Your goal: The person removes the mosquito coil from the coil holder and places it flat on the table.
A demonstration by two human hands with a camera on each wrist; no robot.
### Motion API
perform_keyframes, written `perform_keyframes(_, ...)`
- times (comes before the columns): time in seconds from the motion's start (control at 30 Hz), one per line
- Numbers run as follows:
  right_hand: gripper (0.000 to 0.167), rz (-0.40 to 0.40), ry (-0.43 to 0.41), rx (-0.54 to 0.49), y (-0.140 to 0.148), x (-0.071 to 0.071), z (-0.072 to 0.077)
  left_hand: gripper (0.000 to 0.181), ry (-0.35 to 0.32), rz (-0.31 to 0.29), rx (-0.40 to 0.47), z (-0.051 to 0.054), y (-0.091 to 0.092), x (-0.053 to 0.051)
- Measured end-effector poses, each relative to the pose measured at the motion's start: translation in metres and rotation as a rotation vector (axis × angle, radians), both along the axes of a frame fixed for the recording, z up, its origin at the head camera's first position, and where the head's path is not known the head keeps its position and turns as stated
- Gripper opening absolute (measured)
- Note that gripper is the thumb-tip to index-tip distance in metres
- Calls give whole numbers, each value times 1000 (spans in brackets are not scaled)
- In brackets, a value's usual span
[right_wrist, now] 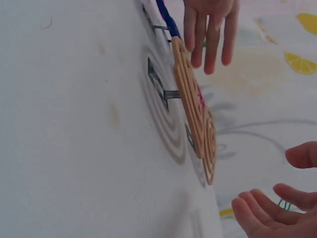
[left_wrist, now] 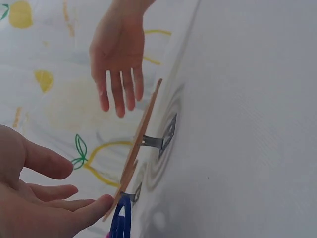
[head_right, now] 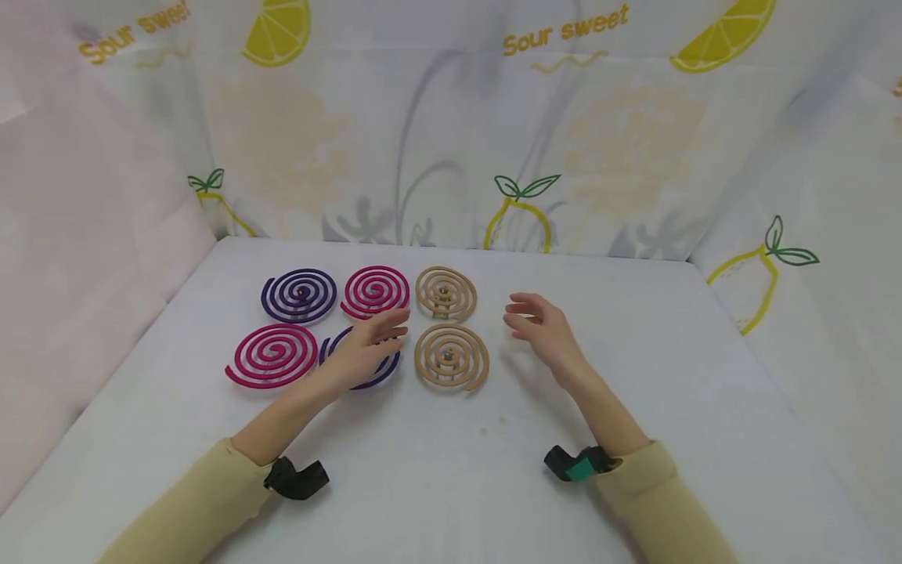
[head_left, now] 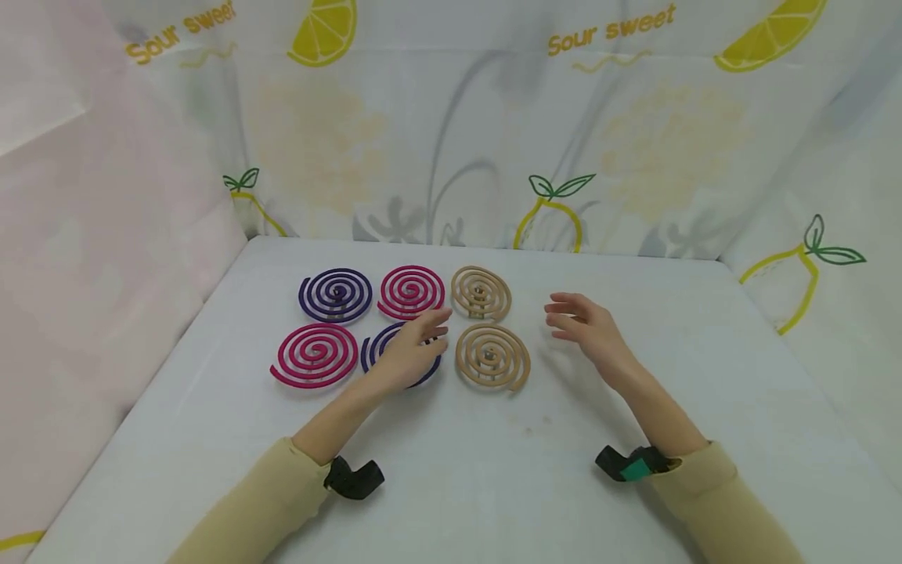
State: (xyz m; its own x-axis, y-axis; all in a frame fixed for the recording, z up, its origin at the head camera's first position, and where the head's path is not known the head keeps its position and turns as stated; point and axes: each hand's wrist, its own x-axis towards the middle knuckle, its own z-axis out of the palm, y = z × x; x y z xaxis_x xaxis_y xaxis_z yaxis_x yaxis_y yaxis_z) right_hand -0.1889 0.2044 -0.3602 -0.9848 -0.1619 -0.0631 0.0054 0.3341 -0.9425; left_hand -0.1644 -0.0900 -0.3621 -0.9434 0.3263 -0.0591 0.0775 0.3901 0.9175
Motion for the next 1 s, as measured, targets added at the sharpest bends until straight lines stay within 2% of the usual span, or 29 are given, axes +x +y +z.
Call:
perform_keyframes(0.2,51,34,-18,-43,0,1,-3,55,-28,-21,-15,2,6,3)
perform_keyframes(0.47,54,100,-60,-28,-8,1,-13,53,0,-51,-33,-4,12,6)
perform_keyframes(0.63,55,156,-106,-47,-12,2,-19,52,29,-34,-65,-7,15,10)
perform_keyframes(0.83,54,188,-136,-72,-14,3,-24,53,43,-3,-46,-13,20,13)
perform_keyframes(1.0,54,198,-166,-106,-16,3,-26,59,24,39,-34,-16,24,16)
